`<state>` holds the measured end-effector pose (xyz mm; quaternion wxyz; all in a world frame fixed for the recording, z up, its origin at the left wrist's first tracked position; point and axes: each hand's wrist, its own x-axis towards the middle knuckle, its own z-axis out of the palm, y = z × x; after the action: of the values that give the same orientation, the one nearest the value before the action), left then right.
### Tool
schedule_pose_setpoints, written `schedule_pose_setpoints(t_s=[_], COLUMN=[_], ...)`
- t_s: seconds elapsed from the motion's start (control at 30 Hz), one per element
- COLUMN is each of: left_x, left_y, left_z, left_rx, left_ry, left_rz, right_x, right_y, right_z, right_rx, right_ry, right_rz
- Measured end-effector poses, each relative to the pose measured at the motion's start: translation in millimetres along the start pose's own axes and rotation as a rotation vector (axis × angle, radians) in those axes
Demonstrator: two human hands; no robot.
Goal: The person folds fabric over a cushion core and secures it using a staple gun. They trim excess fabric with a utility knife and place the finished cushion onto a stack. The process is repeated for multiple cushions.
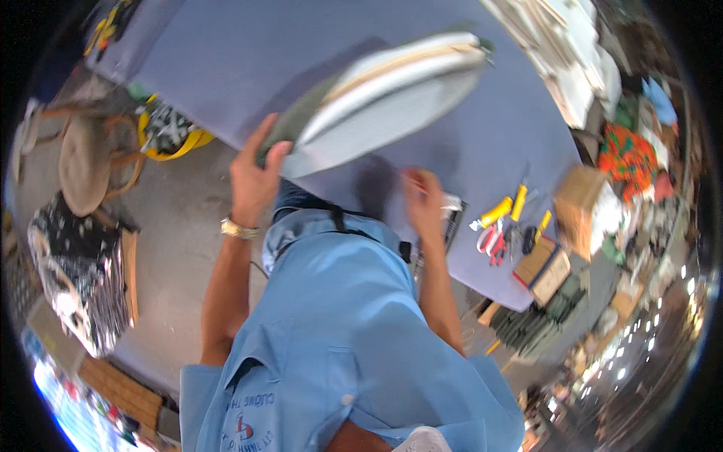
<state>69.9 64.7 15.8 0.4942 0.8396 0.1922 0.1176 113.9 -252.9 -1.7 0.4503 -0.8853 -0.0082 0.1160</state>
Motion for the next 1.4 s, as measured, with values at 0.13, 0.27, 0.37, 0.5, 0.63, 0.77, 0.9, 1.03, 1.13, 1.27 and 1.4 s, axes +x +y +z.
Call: schedule_pose_setpoints(t_s=[0.13,0.27,0.37,0.5,0.63,0.77,0.9,1.03,1.13,1.27,1.4], left_x=[-6,-9,-14,-18,-25,-29,-32,-35,-37,-39,-38], left_y=[1,-1,-7,-2,-2,-3,-7,-6,-8,-12,-14], left_z=[9,10,13,19,20,24,28,31,33,32,32], left_rx=[-0.005,0.021,0.043,0.074,0.134,0.156,0.174,0.165,0.165,0.165,0.145], left_ry=[0.006,0.018,0.018,0.020,0.033,0.037,0.035,0.035,0.043,0.007,-0.015], left_rz=[-0.014,0.033,0.057,0.068,0.089,0.114,0.158,0.159,0.176,0.180,0.170], right_x=[-68,-75,-60,-64,-48,-53,-51,-38,-35,-31,-30], right_y=[140,151,154,153,40,-60,-102,-107,-104,-90,-85], right_z=[-50,-39,-37,-59,-67,-39,-18,-12,-5,17,29], right_rx=[-0.266,-0.395,-0.412,0.082,0.140,0.193,0.009,-0.029,-0.029,0.086,0.128], right_ry=[0.246,0.245,0.303,0.166,-0.033,-0.150,-0.390,-0.386,-0.381,-0.385,-0.383], right_rz=[0.196,0.316,0.182,0.372,0.350,0.150,-0.206,-0.381,-0.369,-0.336,-0.277])
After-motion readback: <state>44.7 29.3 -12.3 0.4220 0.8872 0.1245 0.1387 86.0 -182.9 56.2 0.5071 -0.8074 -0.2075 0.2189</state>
